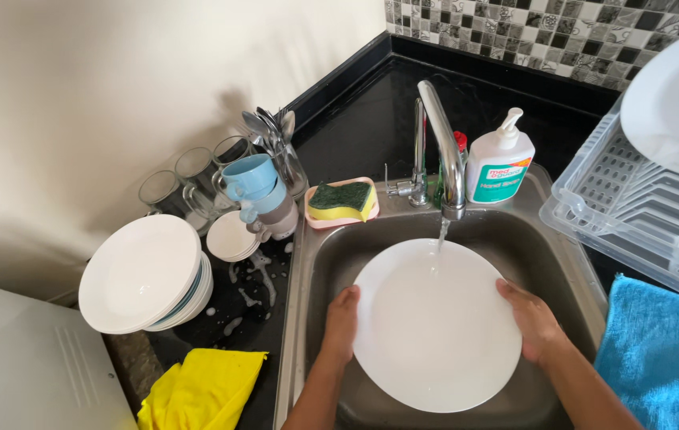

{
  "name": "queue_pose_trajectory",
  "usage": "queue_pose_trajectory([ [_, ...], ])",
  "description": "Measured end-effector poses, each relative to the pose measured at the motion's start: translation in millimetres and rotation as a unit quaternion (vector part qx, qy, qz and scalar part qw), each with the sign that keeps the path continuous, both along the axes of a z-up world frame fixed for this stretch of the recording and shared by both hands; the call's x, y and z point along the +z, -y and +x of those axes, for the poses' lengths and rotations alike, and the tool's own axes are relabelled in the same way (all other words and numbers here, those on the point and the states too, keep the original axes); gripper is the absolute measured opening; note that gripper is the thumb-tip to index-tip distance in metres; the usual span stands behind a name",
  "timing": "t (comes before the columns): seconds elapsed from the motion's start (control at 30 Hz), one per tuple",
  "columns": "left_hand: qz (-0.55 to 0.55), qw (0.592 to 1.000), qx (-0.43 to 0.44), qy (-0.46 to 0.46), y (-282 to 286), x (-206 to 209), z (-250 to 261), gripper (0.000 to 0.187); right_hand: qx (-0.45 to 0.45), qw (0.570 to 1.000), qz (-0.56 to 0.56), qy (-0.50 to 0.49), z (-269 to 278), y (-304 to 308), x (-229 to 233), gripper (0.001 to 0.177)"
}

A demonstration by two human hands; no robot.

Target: The person rinses plates one by one under a running faucet, rubbing the surface of each with their hand and then placing them onto a drying rack.

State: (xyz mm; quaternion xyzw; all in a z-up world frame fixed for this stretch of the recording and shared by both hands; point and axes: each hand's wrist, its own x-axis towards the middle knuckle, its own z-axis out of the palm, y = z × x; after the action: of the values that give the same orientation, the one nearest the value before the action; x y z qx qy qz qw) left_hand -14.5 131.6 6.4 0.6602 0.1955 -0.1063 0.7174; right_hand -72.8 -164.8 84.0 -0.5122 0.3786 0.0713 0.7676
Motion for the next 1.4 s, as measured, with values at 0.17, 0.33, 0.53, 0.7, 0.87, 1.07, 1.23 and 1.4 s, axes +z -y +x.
queue_pose_trajectory([
  [0.17, 0.558, 0.79, -0.207, 0.149, 33, -17, 7, 0.063, -0.021, 0.997, -0.045, -0.061, -11, -13, 25, 0.055],
  [0.33, 0.586, 0.709, -0.381, 0.09, 103, 26, -22, 0.083, -0.026, 0.995, -0.061, -0.079, -6, -8, 10, 0.053],
  [0.53, 0.432, 0.645, -0.551, 0.307, 117, 17, -47, 0.089, -0.064, 0.997, -0.039, -0.023, 3, 7, -17, 0.05],
  [0.7, 0.591, 0.651, -0.445, 0.173, 70, 53, 8, 0.093, -0.079, 0.995, -0.021, -0.049, -4, -4, 12, 0.058],
  [0.87, 0.571, 0.677, -0.407, 0.225, 115, 58, -2, 0.095, -0.056, 0.998, 0.01, -0.021, 8, 3, -52, 0.049],
  [1.07, 0.568, 0.679, -0.394, 0.246, 144, 20, 10, 0.095, -0.048, 0.998, 0.013, -0.029, 7, 8, -43, 0.051],
  [1.23, 0.618, 0.658, -0.351, 0.249, 161, 22, -4, 0.1, -0.041, 0.999, 0.003, -0.01, 9, 13, -66, 0.055],
  [1.4, 0.619, 0.694, -0.278, 0.242, 152, 14, 13, 0.083, -0.014, 0.997, -0.031, -0.062, -3, -6, -4, 0.064],
])
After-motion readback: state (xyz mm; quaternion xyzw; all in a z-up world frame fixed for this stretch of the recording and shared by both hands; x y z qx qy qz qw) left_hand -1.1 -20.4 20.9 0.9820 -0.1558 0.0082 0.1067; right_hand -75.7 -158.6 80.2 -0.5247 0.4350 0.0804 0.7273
